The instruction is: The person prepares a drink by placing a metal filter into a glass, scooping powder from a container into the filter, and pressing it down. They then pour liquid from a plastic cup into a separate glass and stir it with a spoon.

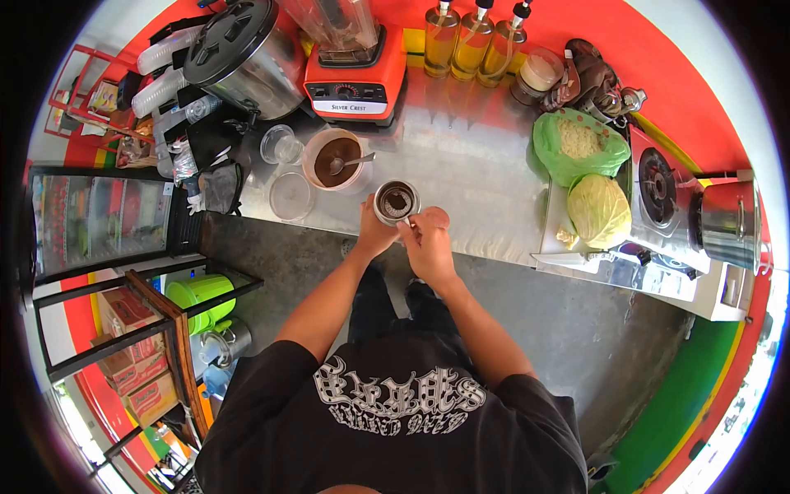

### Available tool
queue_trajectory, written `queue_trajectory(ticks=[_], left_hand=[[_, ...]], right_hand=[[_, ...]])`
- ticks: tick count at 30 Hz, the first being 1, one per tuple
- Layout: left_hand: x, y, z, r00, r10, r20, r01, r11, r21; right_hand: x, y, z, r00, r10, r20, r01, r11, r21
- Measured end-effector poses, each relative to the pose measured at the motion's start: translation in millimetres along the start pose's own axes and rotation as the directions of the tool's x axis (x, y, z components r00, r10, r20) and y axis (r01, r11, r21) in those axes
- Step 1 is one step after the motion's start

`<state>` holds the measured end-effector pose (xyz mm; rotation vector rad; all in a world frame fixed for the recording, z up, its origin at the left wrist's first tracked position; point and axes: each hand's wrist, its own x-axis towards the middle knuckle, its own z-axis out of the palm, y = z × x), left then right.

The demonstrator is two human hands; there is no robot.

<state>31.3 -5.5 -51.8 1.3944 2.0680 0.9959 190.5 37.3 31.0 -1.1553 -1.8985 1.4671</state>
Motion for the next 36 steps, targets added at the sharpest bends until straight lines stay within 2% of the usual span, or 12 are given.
queue_trajectory(ticks=[3,4,10,13,15,16,18,20,23,28,34,36], left_hand=[[-2.0,-0.5,6.2,0.994,-0.083,-0.068,0.085,0.995,0.042],[-0.2,-1.6,11.0,0.994,-0.070,-0.080,0.081,0.988,0.134],[2.1,0.6,13.5,0.992,-0.056,-0.115,0.067,0.994,0.092],[1.2,16.0,5.4,0.990,-0.030,-0.138,0.041,0.996,0.077],[4.0,3.9,13.4,0.992,-0.050,-0.117,0.061,0.994,0.087],[4.3,-14.9,21.0,0.994,0.014,-0.105,-0.007,0.998,0.066],[9.0,-22.5,13.8,0.993,0.085,-0.088,-0.081,0.996,0.044],[19.2,-6.4,-8.6,0.992,0.107,0.071,-0.097,0.986,-0.135],[20.4,-0.4,-20.7,0.977,0.118,0.177,-0.099,0.989,-0.109],[19.1,3.5,-16.9,0.973,0.175,0.148,-0.195,0.972,0.129],[16.8,3.9,-18.5,0.976,0.175,0.126,-0.190,0.974,0.121],[14.5,1.9,-18.0,0.979,0.155,0.133,-0.170,0.979,0.110]], right_hand=[[3.6,2.7,-2.9,0.987,0.046,0.155,-0.063,0.992,0.108],[6.1,8.7,-4.2,0.987,0.040,0.154,-0.056,0.993,0.101],[8.7,7.2,-12.8,0.991,-0.052,0.126,0.039,0.993,0.110],[13.8,17.0,-19.7,0.989,0.083,0.126,-0.100,0.985,0.139],[14.6,31.6,-18.1,0.979,-0.135,0.152,0.129,0.990,0.051],[14.1,29.0,-20.8,0.982,-0.135,0.134,0.128,0.990,0.058],[13.8,17.8,-28.1,0.970,0.117,0.215,-0.153,0.976,0.157],[9.3,12.2,-29.0,0.976,0.079,0.205,-0.114,0.979,0.167],[12.5,19.5,-27.9,0.979,0.068,0.192,-0.109,0.971,0.210],[11.3,24.2,-35.1,0.972,0.152,0.179,-0.185,0.966,0.182],[13.7,19.0,-42.2,0.973,0.135,0.188,-0.174,0.962,0.212],[14.4,18.2,-41.3,0.949,0.145,0.280,-0.226,0.932,0.283]])
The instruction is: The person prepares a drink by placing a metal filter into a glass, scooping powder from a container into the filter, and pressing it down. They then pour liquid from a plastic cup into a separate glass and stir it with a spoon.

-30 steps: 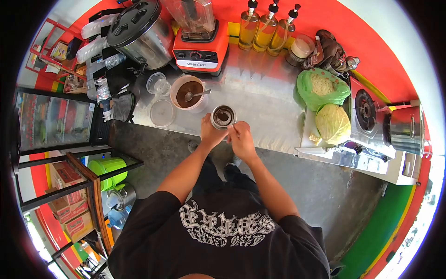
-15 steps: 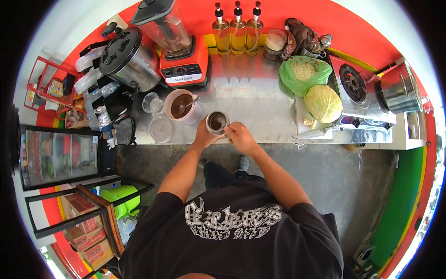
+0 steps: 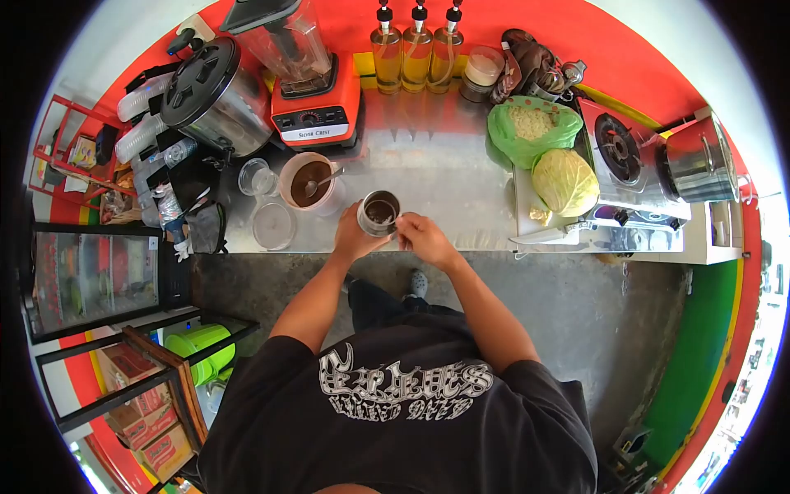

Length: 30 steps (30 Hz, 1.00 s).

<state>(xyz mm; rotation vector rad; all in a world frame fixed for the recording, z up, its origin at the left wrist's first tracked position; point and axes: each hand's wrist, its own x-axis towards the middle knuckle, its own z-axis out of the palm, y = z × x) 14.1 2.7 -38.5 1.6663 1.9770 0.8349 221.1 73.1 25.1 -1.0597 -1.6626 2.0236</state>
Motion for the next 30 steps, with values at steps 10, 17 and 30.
queue_trajectory(ticks=[10,17,30], left_hand=[[6.1,-0.4,1.3,1.000,0.023,-0.016,-0.023,1.000,0.000],[8.1,-2.1,5.5,0.999,0.016,-0.033,-0.016,1.000,-0.010],[5.7,-2.5,6.7,0.999,-0.011,-0.041,0.011,1.000,0.007]], right_hand=[[-2.2,0.1,3.1,0.986,-0.070,-0.151,0.030,0.966,-0.255],[-6.3,0.2,2.1,0.961,-0.264,-0.083,0.225,0.921,-0.318],[-1.4,17.0,2.4,0.961,-0.276,-0.016,0.271,0.952,-0.142]])
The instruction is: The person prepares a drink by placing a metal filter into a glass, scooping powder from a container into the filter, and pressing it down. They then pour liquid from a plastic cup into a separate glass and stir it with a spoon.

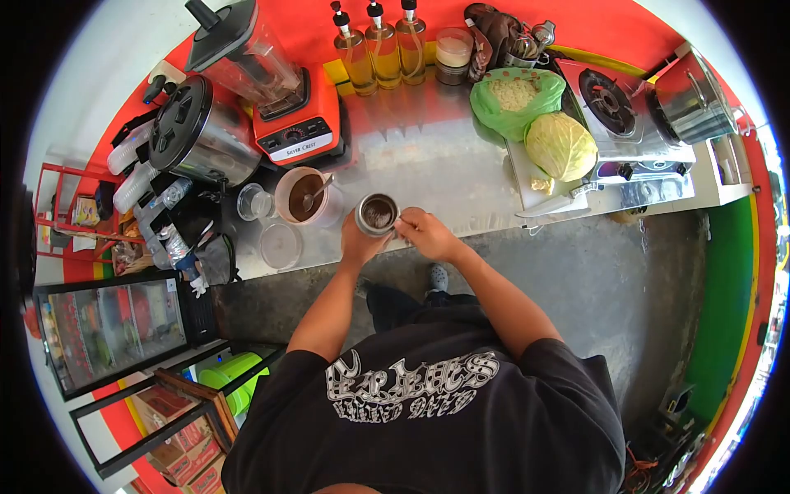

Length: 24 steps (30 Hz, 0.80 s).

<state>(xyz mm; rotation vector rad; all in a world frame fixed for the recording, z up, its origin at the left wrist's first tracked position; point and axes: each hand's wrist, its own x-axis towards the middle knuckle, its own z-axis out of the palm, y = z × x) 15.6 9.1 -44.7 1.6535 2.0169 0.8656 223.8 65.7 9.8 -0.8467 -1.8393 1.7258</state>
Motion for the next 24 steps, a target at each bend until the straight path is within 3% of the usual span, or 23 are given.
queue_trajectory(ticks=[4,6,10,12,13,15,19,21,24], left_hand=[[-2.3,-9.4,6.5,0.999,-0.011,-0.040,0.012,1.000,0.008],[0.4,-13.8,11.0,1.000,-0.009,-0.002,0.010,0.999,0.041],[0.5,-15.8,11.9,0.999,0.039,0.008,-0.040,0.997,0.064],[1.6,-18.2,13.4,0.999,0.038,-0.008,-0.038,0.998,0.055],[0.2,-19.4,14.2,0.999,0.041,-0.023,-0.040,0.998,0.043],[-1.7,-18.6,12.9,0.998,0.041,-0.046,-0.041,0.999,-0.001],[2.0,-15.4,10.0,1.000,0.004,-0.015,-0.004,1.000,0.009],[0.0,-13.7,8.6,1.000,0.021,-0.018,-0.021,1.000,0.002],[1.1,-9.4,5.3,0.997,-0.081,0.016,0.081,0.997,0.009]], right_hand=[[1.7,3.4,1.2,0.983,0.169,-0.068,-0.167,0.985,0.037],[3.0,3.0,1.1,0.999,0.035,-0.004,-0.036,0.999,-0.014],[1.7,-7.3,6.4,0.998,0.038,-0.059,-0.039,0.999,-0.019],[0.4,-17.4,5.2,0.989,-0.144,-0.032,0.131,0.956,-0.264],[0.4,-19.6,6.2,0.990,-0.140,-0.026,0.129,0.957,-0.261],[1.8,-24.4,5.8,0.998,-0.030,-0.060,0.017,0.978,-0.209],[2.8,-30.3,1.1,0.993,-0.113,0.015,0.112,0.944,-0.310],[2.5,-27.7,2.3,0.996,0.087,-0.037,-0.092,0.982,-0.164],[1.4,-32.4,0.9,0.996,0.085,-0.010,-0.086,0.985,-0.149]])
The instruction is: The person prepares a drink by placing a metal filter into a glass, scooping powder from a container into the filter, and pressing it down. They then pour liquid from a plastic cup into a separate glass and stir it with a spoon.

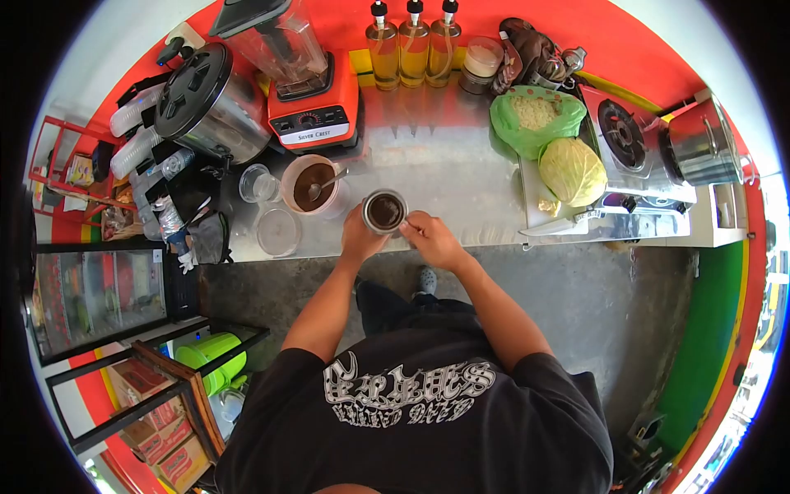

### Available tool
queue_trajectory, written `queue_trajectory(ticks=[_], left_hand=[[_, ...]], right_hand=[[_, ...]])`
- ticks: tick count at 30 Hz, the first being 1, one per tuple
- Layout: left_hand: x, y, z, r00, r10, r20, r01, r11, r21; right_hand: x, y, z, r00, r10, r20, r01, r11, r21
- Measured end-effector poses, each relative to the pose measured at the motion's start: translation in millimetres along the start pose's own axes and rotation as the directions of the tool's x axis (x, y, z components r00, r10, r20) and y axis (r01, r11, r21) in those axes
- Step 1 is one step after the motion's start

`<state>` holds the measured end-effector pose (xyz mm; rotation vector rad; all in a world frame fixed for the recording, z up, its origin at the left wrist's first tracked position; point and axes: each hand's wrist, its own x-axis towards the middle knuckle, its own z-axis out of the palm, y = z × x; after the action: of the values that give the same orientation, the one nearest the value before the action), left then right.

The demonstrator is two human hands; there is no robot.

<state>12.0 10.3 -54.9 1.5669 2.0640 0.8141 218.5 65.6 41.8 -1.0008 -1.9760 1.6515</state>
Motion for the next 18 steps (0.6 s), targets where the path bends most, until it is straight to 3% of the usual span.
queue_trajectory(ticks=[2,6,9,13,15,16,18], left_hand=[[-0.8,-2.6,0.5,0.997,0.073,-0.005,-0.073,0.997,-0.013],[-2.8,0.4,-2.1,0.999,0.036,-0.030,-0.037,0.999,-0.018],[-2.5,3.0,-3.1,0.997,0.080,0.002,-0.080,0.997,-0.014],[-0.8,-1.7,0.9,0.995,0.092,-0.041,-0.092,0.996,0.004],[-1.1,-3.5,2.6,0.990,0.134,-0.046,-0.133,0.991,0.030],[-1.9,-1.5,1.4,0.995,0.098,-0.036,-0.098,0.995,0.010],[-2.6,0.6,-0.4,0.998,0.061,-0.032,-0.061,0.998,-0.011]], right_hand=[[1.6,10.0,1.5,0.999,0.040,0.008,-0.040,0.997,0.068],[5.0,25.5,1.9,0.991,0.134,-0.011,-0.130,0.977,0.167],[4.4,29.1,5.6,1.000,0.015,0.012,-0.017,0.975,0.221],[6.0,28.1,2.9,0.994,0.097,-0.057,-0.093,0.993,0.077],[7.5,26.4,2.9,0.949,-0.312,0.043,0.315,0.941,-0.123],[7.3,28.3,4.4,0.949,-0.313,0.047,0.316,0.941,-0.122],[7.3,32.8,8.2,0.989,0.141,-0.042,-0.133,0.977,0.165]])
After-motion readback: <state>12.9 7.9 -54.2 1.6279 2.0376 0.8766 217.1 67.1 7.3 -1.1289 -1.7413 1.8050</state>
